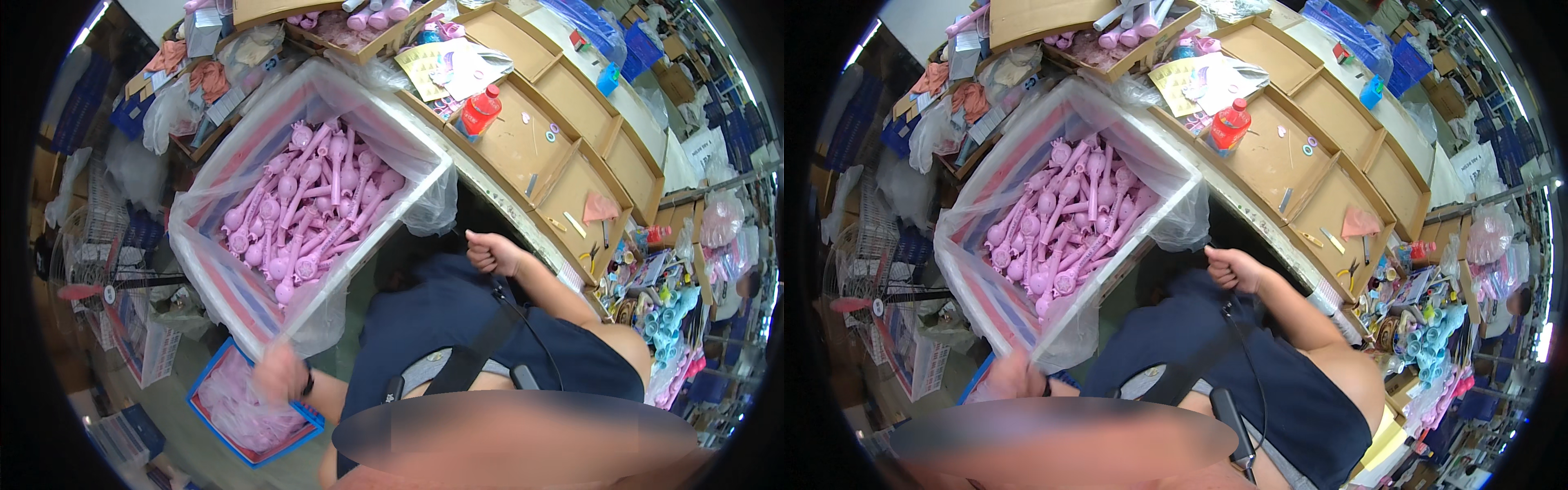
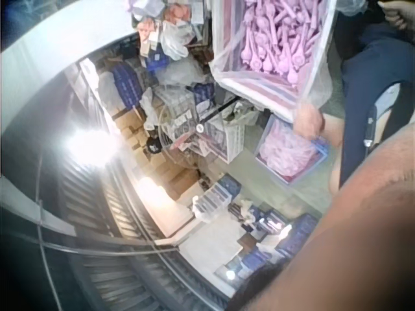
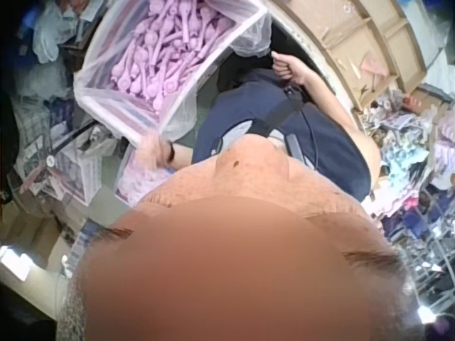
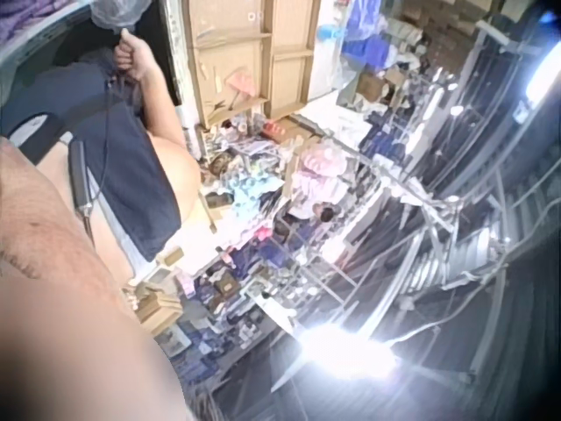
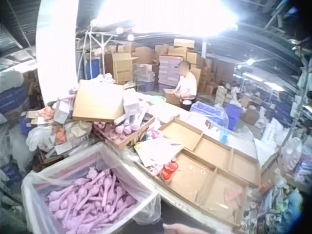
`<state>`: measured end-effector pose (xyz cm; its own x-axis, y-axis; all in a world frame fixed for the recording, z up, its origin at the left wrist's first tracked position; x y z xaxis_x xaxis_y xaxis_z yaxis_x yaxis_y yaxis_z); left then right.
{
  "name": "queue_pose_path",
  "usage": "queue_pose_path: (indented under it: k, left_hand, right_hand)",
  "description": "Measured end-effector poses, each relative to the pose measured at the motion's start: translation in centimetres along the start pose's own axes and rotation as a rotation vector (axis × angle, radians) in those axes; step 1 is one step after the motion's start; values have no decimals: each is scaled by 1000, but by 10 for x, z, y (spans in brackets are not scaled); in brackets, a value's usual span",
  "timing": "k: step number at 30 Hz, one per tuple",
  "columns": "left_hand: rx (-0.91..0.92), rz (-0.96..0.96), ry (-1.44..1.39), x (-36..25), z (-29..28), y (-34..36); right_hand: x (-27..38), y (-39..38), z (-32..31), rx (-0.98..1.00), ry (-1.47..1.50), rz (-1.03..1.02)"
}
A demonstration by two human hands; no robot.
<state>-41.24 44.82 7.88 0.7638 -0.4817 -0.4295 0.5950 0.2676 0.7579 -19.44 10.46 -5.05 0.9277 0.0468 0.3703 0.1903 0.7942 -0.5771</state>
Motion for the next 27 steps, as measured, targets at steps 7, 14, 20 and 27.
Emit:
queue_pose_path:
  k: [7, 14, 20, 27]
  left_hand:
    - [597, 540, 583, -9, 76, 81]
    - [591, 649, 759, 59, 104, 127]
    - [568, 676, 865, 128, 123, 161]
    - [537, 696, 1013, 202, 145, 190]
  right_hand:
    - [93, 0, -136, -653, 204, -274]
    - [212, -51, -279, -1497, -471, -458]
    - [259, -61, -334, -1812, -1154, -106]
    - [272, -48, -388, -1671, -1277, -91]
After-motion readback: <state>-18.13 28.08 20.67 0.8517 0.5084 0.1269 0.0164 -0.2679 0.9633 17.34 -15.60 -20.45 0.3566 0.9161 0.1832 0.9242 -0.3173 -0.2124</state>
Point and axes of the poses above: each hand's wrist, its own y-axis towards the middle knuckle, its own z-axis out of the palm, x = y × z, the point moved 2 cm from there along y, towards the middle knuckle
